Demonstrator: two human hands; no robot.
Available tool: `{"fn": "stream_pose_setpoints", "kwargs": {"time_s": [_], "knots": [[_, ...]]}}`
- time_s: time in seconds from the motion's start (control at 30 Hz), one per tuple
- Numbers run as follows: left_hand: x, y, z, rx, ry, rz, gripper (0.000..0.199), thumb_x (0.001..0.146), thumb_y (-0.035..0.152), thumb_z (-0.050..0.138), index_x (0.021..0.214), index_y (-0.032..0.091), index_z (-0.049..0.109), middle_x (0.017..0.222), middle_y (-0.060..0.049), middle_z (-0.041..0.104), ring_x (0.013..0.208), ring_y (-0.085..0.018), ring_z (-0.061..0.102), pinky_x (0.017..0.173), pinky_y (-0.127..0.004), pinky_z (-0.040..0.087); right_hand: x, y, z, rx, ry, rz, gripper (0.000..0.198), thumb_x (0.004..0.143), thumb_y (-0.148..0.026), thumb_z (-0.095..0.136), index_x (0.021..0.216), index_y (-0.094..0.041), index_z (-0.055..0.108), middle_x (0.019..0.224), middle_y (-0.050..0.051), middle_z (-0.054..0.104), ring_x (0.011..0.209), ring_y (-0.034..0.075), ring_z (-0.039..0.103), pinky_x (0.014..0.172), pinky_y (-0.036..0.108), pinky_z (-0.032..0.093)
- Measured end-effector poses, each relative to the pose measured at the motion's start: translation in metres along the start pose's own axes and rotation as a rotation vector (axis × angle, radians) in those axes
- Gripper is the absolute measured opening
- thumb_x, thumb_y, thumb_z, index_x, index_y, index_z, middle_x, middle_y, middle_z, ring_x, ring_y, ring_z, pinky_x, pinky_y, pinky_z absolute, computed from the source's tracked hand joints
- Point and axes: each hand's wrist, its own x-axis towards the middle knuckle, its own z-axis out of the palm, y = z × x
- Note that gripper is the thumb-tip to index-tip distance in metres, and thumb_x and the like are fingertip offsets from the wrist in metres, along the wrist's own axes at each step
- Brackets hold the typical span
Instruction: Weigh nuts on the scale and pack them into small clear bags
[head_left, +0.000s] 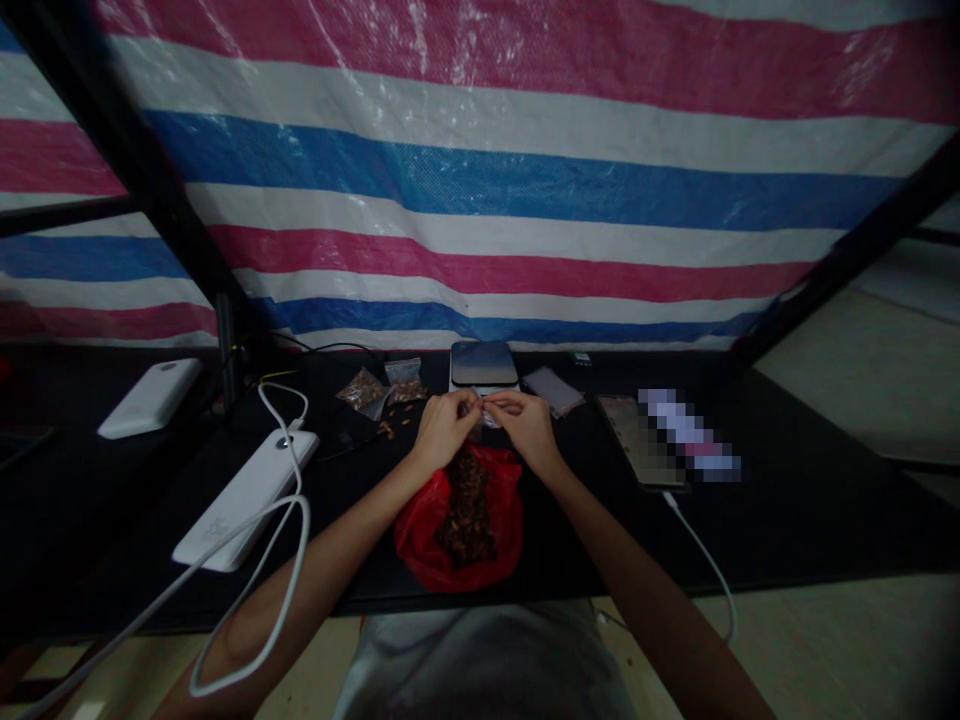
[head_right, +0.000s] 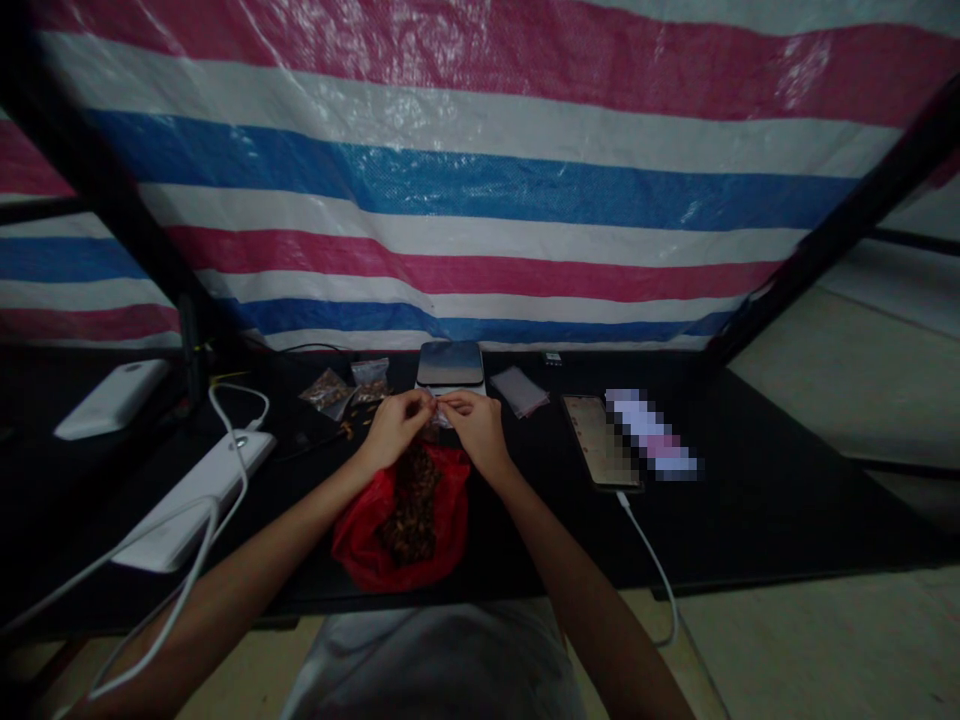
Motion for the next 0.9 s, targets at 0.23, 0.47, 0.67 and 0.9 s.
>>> {"fn": "stream_pose_setpoints", "kwargs": {"time_s": [0.23,0.47,0.67,0.9], "knots": [[0.005,0.003,-0.001,0.029,-0.041,-0.092,0.042,0.087,0.045,0.038,0.061,0.019,0.059,0.056,-0.001,0.059,0.057,-0.017,0.056,0.056,-0.025,0.033,-0.001,-0.003,0.003,0.004,0.071,0.025,0.012,0.066,-0.028,0.064,0.072,-0.019,0.069,0.074,0.004,0.071,0.065,0.018,0.067,0.066,0.031,0.056],[0.013,-0.002,0.003,-0.047,-0.045,-0.088,0.033,0.083,0.035,0.044,0.058,0.019,0.058,0.054,0.0,0.057,0.054,-0.015,0.054,0.054,-0.023,0.035,0.003,0.006,-0.001,0.148,0.044,0.103,0.021,0.062,-0.033,0.067,0.077,-0.019,0.067,0.07,0.004,0.071,0.064,0.02,0.067,0.062,0.03,0.055],[0.034,0.031,-0.022,0.321,0.006,-0.051,0.021,0.072,0.029,0.056,0.053,0.019,0.059,0.05,-0.002,0.054,0.058,-0.019,0.055,0.059,-0.026,0.034,0.029,0.007,-0.01,0.102,0.132,0.122,0.027,0.059,-0.027,0.065,0.085,-0.021,0.06,0.062,-0.002,0.066,0.055,0.018,0.065,0.055,0.03,0.055],[0.11,0.02,-0.02,0.431,0.076,0.184,0.036,0.074,0.046,0.06,0.09,0.013,0.061,0.095,-0.014,0.063,0.104,-0.032,0.05,0.097,-0.046,0.027,0.099,0.017,-0.008,-0.124,0.206,0.18,0.012,0.064,-0.024,0.06,0.075,-0.019,0.059,0.067,0.001,0.068,0.065,0.018,0.066,0.061,0.029,0.054]]}}
